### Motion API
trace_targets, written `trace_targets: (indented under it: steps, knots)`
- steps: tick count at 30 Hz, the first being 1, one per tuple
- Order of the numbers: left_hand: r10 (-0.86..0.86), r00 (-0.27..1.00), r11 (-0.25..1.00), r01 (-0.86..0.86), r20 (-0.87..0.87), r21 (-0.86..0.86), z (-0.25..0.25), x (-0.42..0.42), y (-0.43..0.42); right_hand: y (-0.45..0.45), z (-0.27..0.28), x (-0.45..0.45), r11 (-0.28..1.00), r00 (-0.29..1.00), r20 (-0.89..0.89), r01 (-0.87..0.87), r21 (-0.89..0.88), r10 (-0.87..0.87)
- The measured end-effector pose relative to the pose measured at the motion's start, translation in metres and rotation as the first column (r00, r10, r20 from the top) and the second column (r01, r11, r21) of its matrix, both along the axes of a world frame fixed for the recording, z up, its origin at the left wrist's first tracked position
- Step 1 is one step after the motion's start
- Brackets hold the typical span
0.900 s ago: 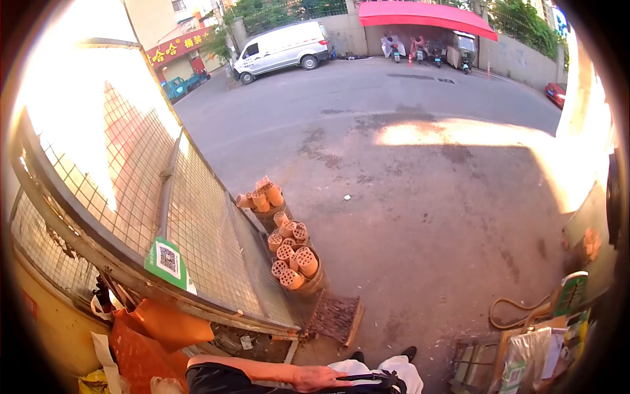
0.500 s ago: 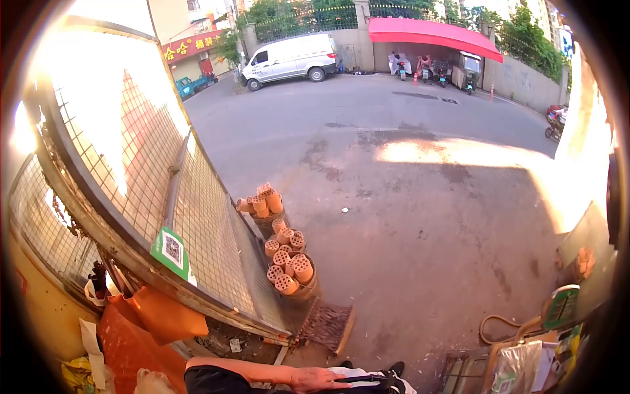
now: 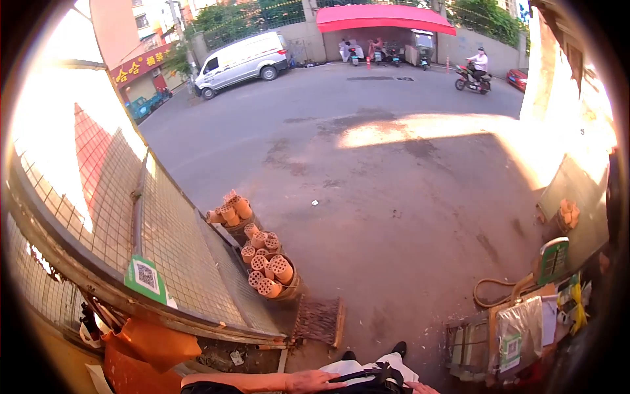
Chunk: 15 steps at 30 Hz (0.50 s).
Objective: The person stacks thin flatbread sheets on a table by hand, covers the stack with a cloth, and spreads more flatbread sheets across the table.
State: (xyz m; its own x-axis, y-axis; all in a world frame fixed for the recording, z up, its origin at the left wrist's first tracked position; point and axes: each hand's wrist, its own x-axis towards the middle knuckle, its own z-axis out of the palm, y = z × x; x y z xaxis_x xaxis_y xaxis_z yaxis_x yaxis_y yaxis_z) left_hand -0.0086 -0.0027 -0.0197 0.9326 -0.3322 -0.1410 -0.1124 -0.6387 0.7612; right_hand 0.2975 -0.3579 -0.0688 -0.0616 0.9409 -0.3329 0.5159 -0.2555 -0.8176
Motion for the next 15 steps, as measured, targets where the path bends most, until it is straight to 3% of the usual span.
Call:
trace_targets:
  steps: [1, 2, 3, 4, 6, 7, 9, 11, 13, 15]
  knots:
    - [0.000, 1.000, 1.000, 0.001, -0.019, 0.023, -0.006, 0.000, -0.001, 0.025, 0.058, -0.010, 0.956, 0.970, -0.107, 0.191, -0.221, -0.218]
    - [-0.002, 0.999, 0.999, 0.004, -0.039, 0.045, -0.011, 0.000, -0.003, 0.027, 0.067, -0.009, 0.970, 0.975, -0.118, 0.165, -0.181, -0.188]
    - [0.000, 0.998, 0.998, 0.004, -0.059, 0.064, -0.013, 0.000, -0.006, 0.017, 0.041, -0.003, 0.981, 0.987, -0.132, 0.063, -0.185, -0.089]
    - [0.099, 0.947, 0.993, -0.114, -0.304, -0.031, 0.011, 0.011, -0.010, 0.006, 0.021, 0.001, 0.981, 0.989, -0.149, -0.051, -0.186, 0.023]
    - [0.226, 0.638, 0.913, -0.402, -0.736, -0.067, 0.081, 0.039, -0.011, 0.011, 0.040, -0.002, 0.991, 0.988, -0.094, -0.125, -0.045, 0.120]
    - [0.312, 0.742, 0.894, -0.441, -0.594, -0.081, 0.062, 0.028, -0.017, 0.017, 0.060, -0.001, 0.951, 0.979, -0.012, -0.195, 0.239, 0.204]
    - [0.290, 0.897, 0.929, -0.348, -0.334, -0.128, 0.020, 0.010, -0.019, 0.024, 0.075, -0.001, 0.944, 0.970, 0.050, -0.243, 0.225, 0.238]
    - [0.255, 0.960, 0.955, -0.269, -0.119, -0.127, -0.002, -0.003, -0.016, 0.027, 0.081, -0.001, 0.931, 0.959, 0.087, -0.283, 0.232, 0.270]
    - [0.257, 0.948, 0.953, -0.281, -0.189, -0.113, 0.019, 0.004, -0.013, 0.026, 0.080, -0.001, 0.928, 0.959, 0.093, -0.281, 0.246, 0.266]
    - [0.302, 0.867, 0.922, -0.372, -0.396, -0.113, 0.056, 0.018, -0.014, 0.027, 0.080, -0.002, 0.926, 0.959, 0.094, -0.282, 0.251, 0.266]
